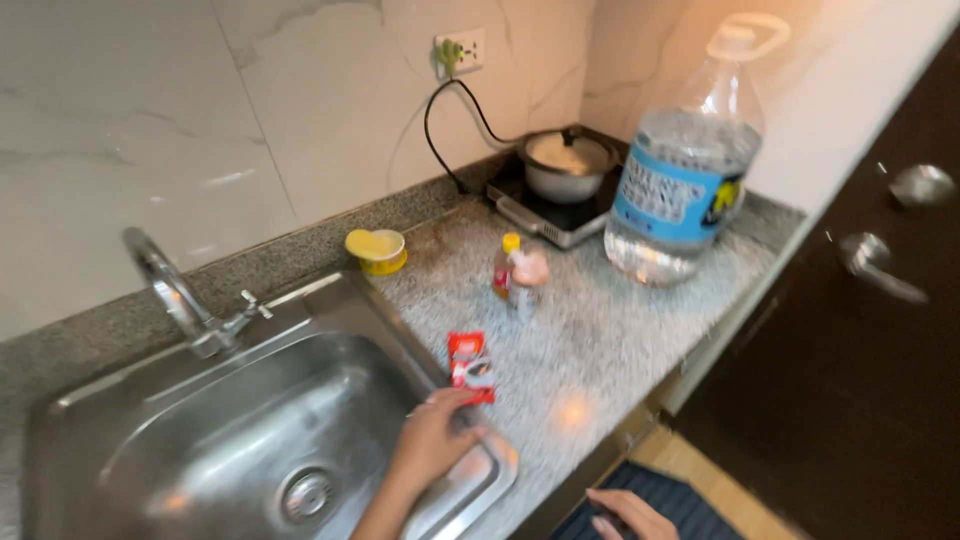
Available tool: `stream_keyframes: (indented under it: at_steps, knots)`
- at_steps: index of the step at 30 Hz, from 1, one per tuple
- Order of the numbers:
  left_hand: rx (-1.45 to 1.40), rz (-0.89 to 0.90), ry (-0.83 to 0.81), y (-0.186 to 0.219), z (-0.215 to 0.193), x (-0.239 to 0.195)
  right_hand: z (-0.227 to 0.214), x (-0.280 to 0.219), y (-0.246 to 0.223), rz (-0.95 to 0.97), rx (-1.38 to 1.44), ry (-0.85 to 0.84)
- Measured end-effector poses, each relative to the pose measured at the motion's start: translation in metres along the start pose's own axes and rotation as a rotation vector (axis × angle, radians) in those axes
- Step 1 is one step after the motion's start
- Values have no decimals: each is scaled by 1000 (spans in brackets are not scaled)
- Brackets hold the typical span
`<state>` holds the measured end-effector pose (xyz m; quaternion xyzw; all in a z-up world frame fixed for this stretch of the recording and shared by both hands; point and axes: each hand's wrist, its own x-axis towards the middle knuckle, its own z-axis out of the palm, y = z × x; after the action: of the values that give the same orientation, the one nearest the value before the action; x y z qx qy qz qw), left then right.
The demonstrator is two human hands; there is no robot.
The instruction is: Organizing food items on a microwave and wiping down kitchenette surfaces including a door handle and wall tiles.
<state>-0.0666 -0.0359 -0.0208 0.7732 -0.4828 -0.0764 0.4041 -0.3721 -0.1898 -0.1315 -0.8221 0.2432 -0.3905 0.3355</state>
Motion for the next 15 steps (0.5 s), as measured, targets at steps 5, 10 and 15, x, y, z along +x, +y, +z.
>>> stream_keyframes:
  at_steps: [5, 10, 15]
  knots:
    - [171, -388, 121, -14, 37, 60, -11, 102, 44, -99, 176, -135]
    - [365, -565, 165, -2, 66, 86, 12, 149, 119, -2, 233, -168]
    - [510, -843, 149, 11, 78, 90, -10, 210, 84, 101, 276, -327]
